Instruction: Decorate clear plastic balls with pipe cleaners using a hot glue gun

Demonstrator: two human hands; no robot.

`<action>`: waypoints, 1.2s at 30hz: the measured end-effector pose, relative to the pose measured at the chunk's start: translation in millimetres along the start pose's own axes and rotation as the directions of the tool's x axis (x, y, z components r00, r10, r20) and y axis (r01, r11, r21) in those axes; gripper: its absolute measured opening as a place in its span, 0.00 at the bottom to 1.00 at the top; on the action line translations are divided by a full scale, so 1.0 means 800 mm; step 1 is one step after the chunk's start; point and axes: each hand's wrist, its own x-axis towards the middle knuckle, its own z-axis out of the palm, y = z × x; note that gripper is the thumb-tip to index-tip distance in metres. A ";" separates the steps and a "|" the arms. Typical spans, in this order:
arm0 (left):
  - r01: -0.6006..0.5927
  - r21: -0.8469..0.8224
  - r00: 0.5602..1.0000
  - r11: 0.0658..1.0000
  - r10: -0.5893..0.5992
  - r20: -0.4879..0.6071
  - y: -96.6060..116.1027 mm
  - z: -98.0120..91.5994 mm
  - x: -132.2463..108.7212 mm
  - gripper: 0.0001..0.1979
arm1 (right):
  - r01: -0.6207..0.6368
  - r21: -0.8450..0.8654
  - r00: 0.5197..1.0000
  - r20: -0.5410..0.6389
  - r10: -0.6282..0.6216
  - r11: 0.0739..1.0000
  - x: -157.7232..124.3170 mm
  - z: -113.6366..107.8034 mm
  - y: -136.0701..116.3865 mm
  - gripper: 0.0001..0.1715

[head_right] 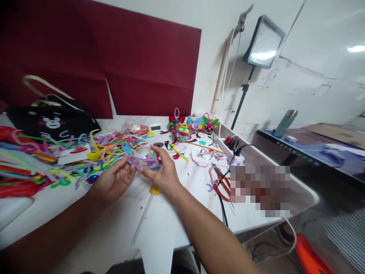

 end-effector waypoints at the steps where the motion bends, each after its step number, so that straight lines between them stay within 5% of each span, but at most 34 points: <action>1: 0.000 0.001 1.000 1.000 0.000 0.006 -0.001 0.000 -0.001 0.13 | 0.000 0.005 1.000 0.000 0.000 1.000 0.000 0.000 0.000 0.39; 12: 0.024 0.012 0.998 1.000 -0.025 0.064 -0.003 -0.004 0.001 0.11 | -0.008 0.022 1.000 0.003 0.008 1.000 0.000 0.002 -0.002 0.38; 21: -0.002 0.027 1.000 1.000 0.002 -0.004 -0.005 -0.001 0.001 0.10 | -0.001 0.029 1.000 0.027 0.000 1.000 -0.002 0.003 -0.001 0.37; 36: 0.033 0.067 0.999 0.997 -0.033 0.005 -0.009 0.005 -0.006 0.14 | -0.148 0.081 0.986 -0.064 0.153 0.986 0.003 0.005 -0.003 0.24</action>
